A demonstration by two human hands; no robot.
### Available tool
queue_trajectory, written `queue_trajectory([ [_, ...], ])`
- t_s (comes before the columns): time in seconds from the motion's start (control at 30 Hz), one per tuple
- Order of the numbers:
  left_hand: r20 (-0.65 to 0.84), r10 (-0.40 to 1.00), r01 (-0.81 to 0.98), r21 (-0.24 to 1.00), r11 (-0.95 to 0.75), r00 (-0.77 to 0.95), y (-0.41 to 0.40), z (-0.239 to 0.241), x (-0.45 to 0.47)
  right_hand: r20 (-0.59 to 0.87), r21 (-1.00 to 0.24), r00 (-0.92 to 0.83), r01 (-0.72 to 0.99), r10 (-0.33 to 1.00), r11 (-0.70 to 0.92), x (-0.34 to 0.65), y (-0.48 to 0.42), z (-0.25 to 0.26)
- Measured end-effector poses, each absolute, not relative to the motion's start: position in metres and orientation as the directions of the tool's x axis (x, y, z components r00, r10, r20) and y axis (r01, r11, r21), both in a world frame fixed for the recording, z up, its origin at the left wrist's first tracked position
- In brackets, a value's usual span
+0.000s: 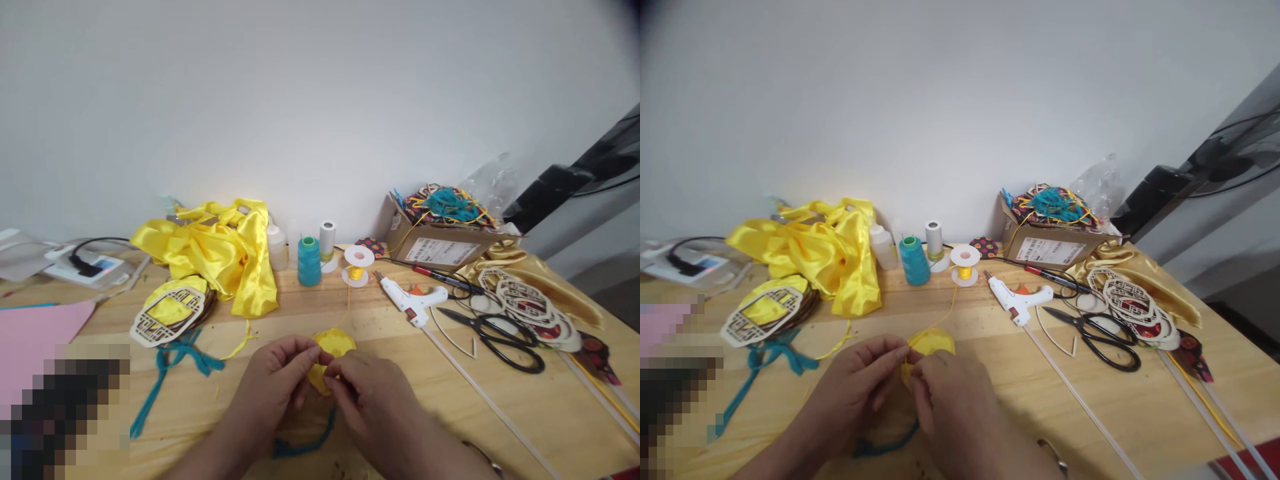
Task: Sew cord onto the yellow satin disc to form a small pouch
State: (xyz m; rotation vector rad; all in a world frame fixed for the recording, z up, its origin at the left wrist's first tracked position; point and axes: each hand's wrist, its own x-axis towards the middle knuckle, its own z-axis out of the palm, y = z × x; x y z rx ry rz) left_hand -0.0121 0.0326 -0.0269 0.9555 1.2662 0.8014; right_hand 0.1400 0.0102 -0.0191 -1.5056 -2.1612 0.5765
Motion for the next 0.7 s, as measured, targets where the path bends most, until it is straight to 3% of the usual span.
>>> queue_trajectory([
  [0.1,-0.381,0.917,-0.023,0.922,0.386,0.122,0.034,-0.025,-0.013,0.181,-0.443,-0.220,0.852,0.959,0.279,0.157,0.033,0.003],
  [0.17,-0.352,0.927,-0.055,0.931,0.361,0.130,0.034,-0.025,-0.013,0.317,-0.314,-0.163,0.911,0.934,0.266,0.169,0.059,0.020],
  [0.23,-0.318,0.935,-0.086,0.939,0.334,0.155,0.035,-0.025,-0.015,0.391,-0.216,-0.206,0.927,0.897,0.307,0.177,0.088,0.033],
  [0.37,-0.295,0.942,-0.153,0.936,0.319,0.157,0.038,-0.029,-0.020,0.291,-0.106,-0.245,0.952,0.925,0.286,0.178,0.135,0.037],
  [0.47,-0.317,0.943,-0.229,0.915,0.332,0.100,0.040,-0.031,-0.023,0.200,-0.061,-0.236,0.966,0.951,0.253,0.172,0.151,0.029],
  [0.7,-0.397,0.911,-0.302,0.860,0.411,0.108,0.038,-0.024,-0.023,0.174,-0.103,-0.277,0.949,0.945,0.297,0.187,0.150,0.034],
])
